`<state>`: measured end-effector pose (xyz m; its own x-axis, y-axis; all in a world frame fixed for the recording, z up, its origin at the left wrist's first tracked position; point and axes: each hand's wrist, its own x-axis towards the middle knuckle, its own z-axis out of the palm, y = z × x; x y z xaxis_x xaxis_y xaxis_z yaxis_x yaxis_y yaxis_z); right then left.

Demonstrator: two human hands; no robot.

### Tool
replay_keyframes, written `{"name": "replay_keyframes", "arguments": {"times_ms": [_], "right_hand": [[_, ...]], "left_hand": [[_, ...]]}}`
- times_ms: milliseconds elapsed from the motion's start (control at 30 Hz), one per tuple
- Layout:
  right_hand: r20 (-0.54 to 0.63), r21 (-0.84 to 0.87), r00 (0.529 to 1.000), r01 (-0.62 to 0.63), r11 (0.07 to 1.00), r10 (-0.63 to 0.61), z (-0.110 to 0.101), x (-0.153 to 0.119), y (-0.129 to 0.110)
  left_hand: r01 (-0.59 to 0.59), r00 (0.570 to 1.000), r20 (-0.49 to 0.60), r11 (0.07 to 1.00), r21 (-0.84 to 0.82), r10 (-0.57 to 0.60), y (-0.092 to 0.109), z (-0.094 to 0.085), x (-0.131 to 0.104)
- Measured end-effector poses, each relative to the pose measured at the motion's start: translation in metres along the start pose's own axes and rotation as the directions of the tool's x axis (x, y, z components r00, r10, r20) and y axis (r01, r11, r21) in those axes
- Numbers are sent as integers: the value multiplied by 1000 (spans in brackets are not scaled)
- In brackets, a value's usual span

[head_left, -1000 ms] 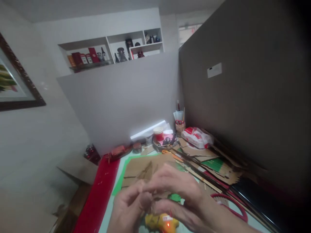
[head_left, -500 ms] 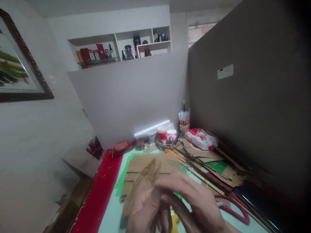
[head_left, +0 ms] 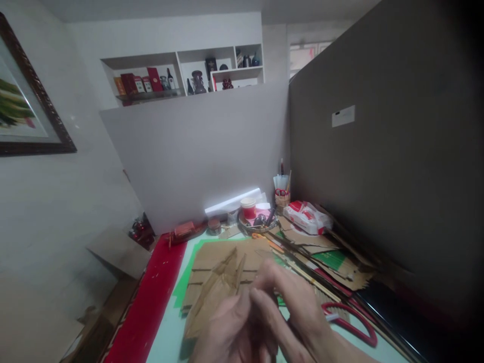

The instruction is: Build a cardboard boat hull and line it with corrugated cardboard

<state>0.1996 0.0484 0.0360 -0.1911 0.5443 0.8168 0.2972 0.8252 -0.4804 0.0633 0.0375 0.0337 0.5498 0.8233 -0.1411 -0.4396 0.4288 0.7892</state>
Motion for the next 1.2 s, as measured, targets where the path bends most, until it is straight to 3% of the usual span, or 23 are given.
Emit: {"name": "replay_keyframes", "arguments": {"times_ms": [100,200,333,433,533,633,733,800,933,1033,1133,1200], "right_hand": [[82,116,974,-219,969,211,-6,4,-11],[234,361,872,-488,794,430,-9,7,-20],[299,642,826,-544,540,478,-7,9,-16],[281,730,816,-524,439,505,-7,11,-9],[289,683,828,-530,502,481,-11,12,-7],[269,503,860,-510,698,434,-14,12,-9],[172,286,937,-342,895,303,-15,13,-10],[129,170,972,-218,961,198,-15,14,-9],[65,-24,998,27,999,-26,-15,17,-4],[16,-134,982,188,973,-188,-13,18,0],[-28,-122,963,263,957,-268,-13,18,2],[-59,-51,954,290,956,-293,-14,18,0]], "left_hand": [[3,1000,-16,1000,16,-3,-2,-2,1],[-47,999,-1,999,25,47,-4,-6,0],[-111,994,32,988,106,109,3,-5,-5],[-190,980,-16,961,201,197,14,0,-9],[-235,959,-94,938,255,266,20,2,-10],[-319,921,-143,911,260,363,20,2,-10],[-345,911,-144,906,245,386,21,3,-12],[-323,917,-170,921,220,362,23,6,-15],[-339,919,-172,934,116,355,26,15,-20],[-341,919,-184,937,76,350,25,19,-23],[-304,924,-226,951,61,309,23,22,-25],[-292,940,-177,956,29,292,23,23,-25]]}}
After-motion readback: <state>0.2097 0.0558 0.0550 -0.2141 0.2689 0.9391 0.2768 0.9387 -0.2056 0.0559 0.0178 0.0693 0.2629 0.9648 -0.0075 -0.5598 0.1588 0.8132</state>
